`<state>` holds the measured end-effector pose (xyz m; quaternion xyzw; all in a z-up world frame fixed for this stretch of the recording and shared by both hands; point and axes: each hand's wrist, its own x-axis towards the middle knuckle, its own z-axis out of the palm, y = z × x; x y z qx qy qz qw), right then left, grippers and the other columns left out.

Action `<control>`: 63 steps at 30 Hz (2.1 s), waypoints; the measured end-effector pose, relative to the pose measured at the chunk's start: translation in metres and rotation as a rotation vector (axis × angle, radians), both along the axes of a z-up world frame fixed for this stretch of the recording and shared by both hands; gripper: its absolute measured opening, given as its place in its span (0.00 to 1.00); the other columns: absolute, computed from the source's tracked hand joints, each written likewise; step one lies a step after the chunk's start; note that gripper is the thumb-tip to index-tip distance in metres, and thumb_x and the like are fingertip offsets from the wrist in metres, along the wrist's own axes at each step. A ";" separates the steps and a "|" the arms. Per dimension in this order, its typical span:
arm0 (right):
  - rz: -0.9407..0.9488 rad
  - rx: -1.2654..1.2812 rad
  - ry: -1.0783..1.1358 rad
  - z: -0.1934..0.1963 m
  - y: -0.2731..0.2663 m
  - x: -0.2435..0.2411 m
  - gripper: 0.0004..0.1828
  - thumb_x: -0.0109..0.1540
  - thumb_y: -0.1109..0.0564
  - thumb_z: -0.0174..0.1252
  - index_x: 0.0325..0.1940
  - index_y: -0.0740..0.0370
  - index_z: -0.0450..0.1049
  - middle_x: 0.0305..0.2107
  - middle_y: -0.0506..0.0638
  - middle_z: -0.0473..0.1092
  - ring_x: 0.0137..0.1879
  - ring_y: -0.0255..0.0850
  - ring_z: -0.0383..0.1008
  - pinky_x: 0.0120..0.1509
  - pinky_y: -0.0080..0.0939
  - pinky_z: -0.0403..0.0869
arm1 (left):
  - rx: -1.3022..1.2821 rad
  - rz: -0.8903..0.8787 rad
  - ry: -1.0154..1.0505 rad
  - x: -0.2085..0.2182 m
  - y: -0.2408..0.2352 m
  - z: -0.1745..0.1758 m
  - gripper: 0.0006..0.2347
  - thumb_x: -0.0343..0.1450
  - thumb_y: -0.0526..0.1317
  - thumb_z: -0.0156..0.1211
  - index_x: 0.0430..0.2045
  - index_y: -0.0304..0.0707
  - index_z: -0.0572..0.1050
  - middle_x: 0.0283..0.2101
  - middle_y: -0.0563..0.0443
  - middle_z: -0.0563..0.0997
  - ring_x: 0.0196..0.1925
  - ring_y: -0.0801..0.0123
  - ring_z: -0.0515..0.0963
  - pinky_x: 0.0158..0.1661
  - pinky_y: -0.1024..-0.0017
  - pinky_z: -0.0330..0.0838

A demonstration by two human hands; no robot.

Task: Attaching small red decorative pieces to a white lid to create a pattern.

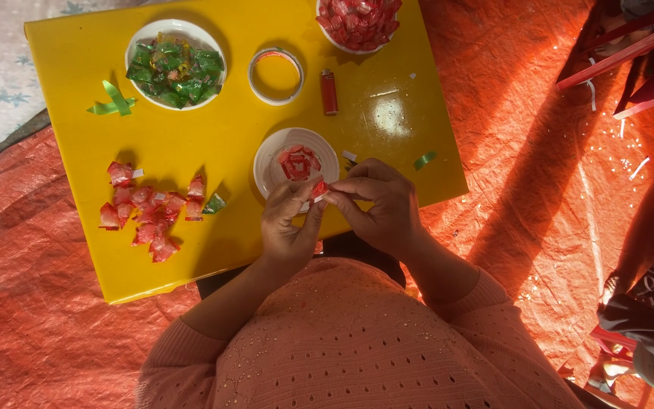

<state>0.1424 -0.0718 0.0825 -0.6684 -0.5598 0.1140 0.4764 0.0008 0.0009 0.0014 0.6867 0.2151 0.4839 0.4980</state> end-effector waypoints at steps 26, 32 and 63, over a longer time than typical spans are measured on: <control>-0.005 -0.014 -0.057 -0.004 -0.002 0.002 0.04 0.61 0.61 0.68 0.40 0.58 0.84 0.29 0.50 0.74 0.34 0.46 0.78 0.37 0.39 0.80 | -0.030 -0.059 -0.067 0.001 0.006 0.014 0.09 0.72 0.30 0.61 0.45 0.30 0.82 0.31 0.44 0.80 0.34 0.60 0.79 0.41 0.64 0.71; 0.010 -0.010 -0.027 -0.006 -0.004 0.003 0.04 0.62 0.60 0.67 0.41 0.57 0.84 0.30 0.51 0.75 0.35 0.47 0.78 0.39 0.41 0.79 | -0.068 -0.072 -0.041 0.002 0.004 0.016 0.08 0.75 0.31 0.58 0.43 0.30 0.83 0.32 0.43 0.80 0.35 0.59 0.79 0.42 0.63 0.72; -0.220 -0.395 -0.281 -0.196 -0.055 0.100 0.24 0.64 0.42 0.66 0.60 0.53 0.77 0.48 0.53 0.73 0.56 0.53 0.72 0.60 0.53 0.68 | -0.775 -0.357 0.131 -0.001 -0.009 0.015 0.13 0.78 0.44 0.54 0.46 0.30 0.76 0.37 0.45 0.79 0.43 0.69 0.78 0.46 0.69 0.80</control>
